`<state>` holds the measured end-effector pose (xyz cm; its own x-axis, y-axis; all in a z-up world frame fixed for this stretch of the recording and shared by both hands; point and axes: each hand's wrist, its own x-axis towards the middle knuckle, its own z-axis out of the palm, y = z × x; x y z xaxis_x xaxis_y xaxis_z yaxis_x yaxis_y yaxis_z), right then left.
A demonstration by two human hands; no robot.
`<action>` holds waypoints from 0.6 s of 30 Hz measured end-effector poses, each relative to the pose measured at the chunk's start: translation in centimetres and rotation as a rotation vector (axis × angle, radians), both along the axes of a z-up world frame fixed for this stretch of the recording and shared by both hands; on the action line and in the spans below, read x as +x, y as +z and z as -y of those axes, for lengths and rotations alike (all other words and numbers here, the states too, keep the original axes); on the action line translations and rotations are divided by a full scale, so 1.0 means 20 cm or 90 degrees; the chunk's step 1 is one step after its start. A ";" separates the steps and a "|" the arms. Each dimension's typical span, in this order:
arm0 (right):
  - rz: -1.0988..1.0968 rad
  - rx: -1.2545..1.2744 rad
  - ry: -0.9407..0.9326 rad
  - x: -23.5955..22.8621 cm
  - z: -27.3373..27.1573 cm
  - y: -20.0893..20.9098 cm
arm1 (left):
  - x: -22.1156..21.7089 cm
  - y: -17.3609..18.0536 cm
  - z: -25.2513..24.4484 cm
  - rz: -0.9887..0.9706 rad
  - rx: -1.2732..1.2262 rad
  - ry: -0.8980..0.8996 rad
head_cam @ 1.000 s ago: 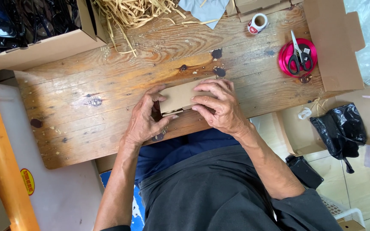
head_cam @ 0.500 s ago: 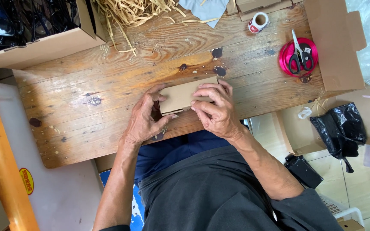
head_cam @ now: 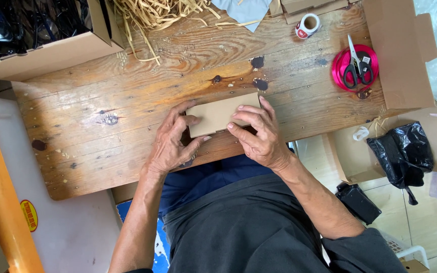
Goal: The person cleans sunglasses with a cloth, places them into a plastic pouch, and then puts them into a cardboard box with shredded paper filler.
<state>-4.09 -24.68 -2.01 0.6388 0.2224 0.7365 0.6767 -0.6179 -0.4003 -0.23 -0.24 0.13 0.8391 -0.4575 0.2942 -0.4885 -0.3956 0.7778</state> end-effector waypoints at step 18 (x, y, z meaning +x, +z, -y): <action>-0.275 -0.216 -0.164 0.10 -0.12 0.06 | -0.01 0.04 0.08 0.044 0.027 0.059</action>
